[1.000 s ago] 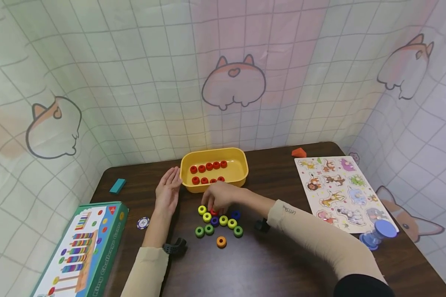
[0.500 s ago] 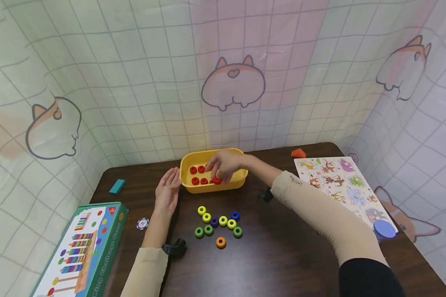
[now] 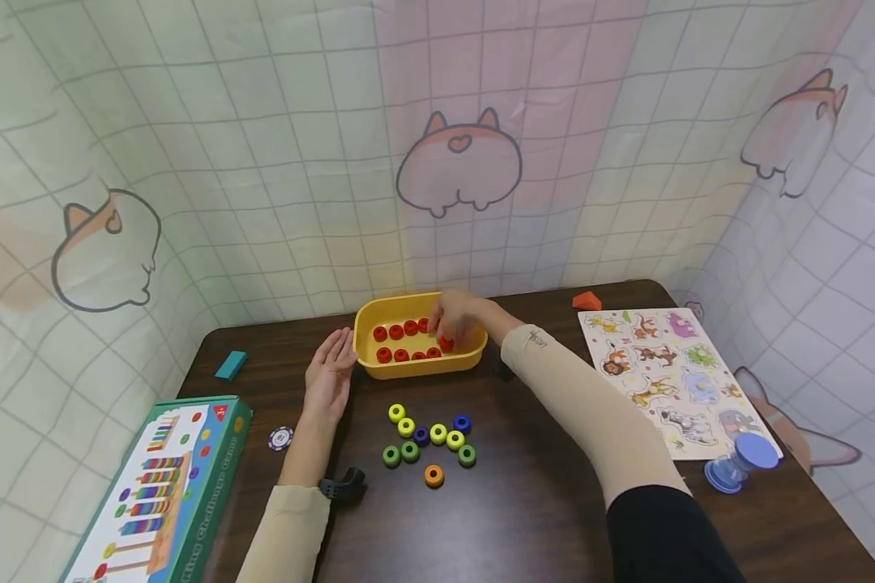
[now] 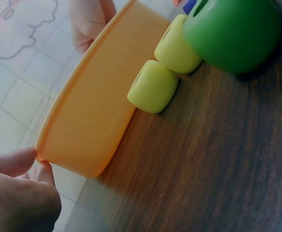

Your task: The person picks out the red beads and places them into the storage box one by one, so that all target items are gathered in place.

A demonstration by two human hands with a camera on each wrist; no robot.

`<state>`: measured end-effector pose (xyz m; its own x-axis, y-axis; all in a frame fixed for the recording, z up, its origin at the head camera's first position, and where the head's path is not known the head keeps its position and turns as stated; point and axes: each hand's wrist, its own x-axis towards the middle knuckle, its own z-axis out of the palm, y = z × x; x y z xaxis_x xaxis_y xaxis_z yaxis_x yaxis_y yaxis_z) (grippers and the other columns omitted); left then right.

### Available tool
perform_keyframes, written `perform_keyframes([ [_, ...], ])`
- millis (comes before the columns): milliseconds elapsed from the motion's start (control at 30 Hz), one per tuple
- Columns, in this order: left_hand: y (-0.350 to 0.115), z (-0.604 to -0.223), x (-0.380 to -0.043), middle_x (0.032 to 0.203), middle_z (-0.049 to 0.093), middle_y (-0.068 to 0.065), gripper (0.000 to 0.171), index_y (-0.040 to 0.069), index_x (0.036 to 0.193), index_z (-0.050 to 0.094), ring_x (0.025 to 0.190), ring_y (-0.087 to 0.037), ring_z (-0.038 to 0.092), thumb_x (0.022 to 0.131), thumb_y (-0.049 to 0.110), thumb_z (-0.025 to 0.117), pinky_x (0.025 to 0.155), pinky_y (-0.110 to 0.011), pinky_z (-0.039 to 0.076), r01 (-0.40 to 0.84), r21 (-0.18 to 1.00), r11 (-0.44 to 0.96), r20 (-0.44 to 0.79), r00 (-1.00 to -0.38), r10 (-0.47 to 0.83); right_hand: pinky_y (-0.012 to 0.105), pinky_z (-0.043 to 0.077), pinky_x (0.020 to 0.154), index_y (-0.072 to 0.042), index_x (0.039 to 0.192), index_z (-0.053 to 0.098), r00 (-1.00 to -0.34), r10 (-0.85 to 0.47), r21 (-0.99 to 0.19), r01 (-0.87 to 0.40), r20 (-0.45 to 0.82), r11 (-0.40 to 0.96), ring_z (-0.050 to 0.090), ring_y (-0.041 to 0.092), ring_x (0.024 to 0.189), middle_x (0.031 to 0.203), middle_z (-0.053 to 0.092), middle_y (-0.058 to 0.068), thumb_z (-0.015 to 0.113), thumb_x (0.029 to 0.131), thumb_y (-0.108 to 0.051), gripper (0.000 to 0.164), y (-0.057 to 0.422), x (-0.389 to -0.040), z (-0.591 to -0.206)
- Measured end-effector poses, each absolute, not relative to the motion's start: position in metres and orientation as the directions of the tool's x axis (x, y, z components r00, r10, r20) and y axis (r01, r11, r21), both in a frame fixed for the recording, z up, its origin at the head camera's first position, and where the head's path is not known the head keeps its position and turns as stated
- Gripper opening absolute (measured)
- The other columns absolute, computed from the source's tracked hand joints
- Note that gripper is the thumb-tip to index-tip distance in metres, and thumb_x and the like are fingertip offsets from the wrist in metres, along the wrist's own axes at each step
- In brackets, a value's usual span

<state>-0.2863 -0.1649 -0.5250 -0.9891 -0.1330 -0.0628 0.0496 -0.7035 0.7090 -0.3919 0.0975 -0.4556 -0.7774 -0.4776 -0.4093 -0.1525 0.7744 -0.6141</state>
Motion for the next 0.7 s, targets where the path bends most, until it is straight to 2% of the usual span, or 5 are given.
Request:
perform_keyframes([
  [400,-0.165,-0.524,-0.289,0.151,0.038,-0.021,0.059,-0.001,0.143,0.04,0.138,-0.024,0.042,0.089,-0.024,0.046,0.112,-0.037,0.035,0.052,0.701,-0.711,-0.061,-0.989,-0.132,0.042,0.061,0.07,-0.002,0.119,0.067,-0.74,-0.562,-0.649,-0.227,-0.37,0.726,0.072,0.034,0.082,0.11,0.07,0.017,0.06,0.083,0.009,0.038,0.108,-0.38,-0.454],
  [600,-0.17,-0.526,-0.291,0.144,0.047,-0.018,0.058,0.0,0.14,0.044,0.136,-0.026,0.044,0.087,-0.024,0.051,0.11,-0.036,0.038,0.057,0.745,-0.664,-0.063,-0.986,-0.156,0.039,0.061,0.069,-0.001,0.115,0.068,-0.832,-0.522,-0.712,-0.252,-0.186,0.655,0.072,0.032,0.081,0.111,0.068,0.021,0.06,0.087,0.005,0.029,0.125,-0.376,-0.448],
  [700,-0.173,-0.523,-0.289,0.143,0.046,-0.019,0.06,0.0,0.139,0.044,0.136,-0.028,0.044,0.085,-0.024,0.054,0.109,-0.036,0.04,0.062,0.791,-0.609,-0.049,-0.985,-0.165,0.039,0.061,0.07,-0.004,0.11,0.071,-0.867,-0.492,-0.687,-0.315,-0.072,0.655,0.072,0.032,0.083,0.106,0.07,0.019,0.062,0.091,-0.004,0.021,0.136,-0.37,-0.442],
])
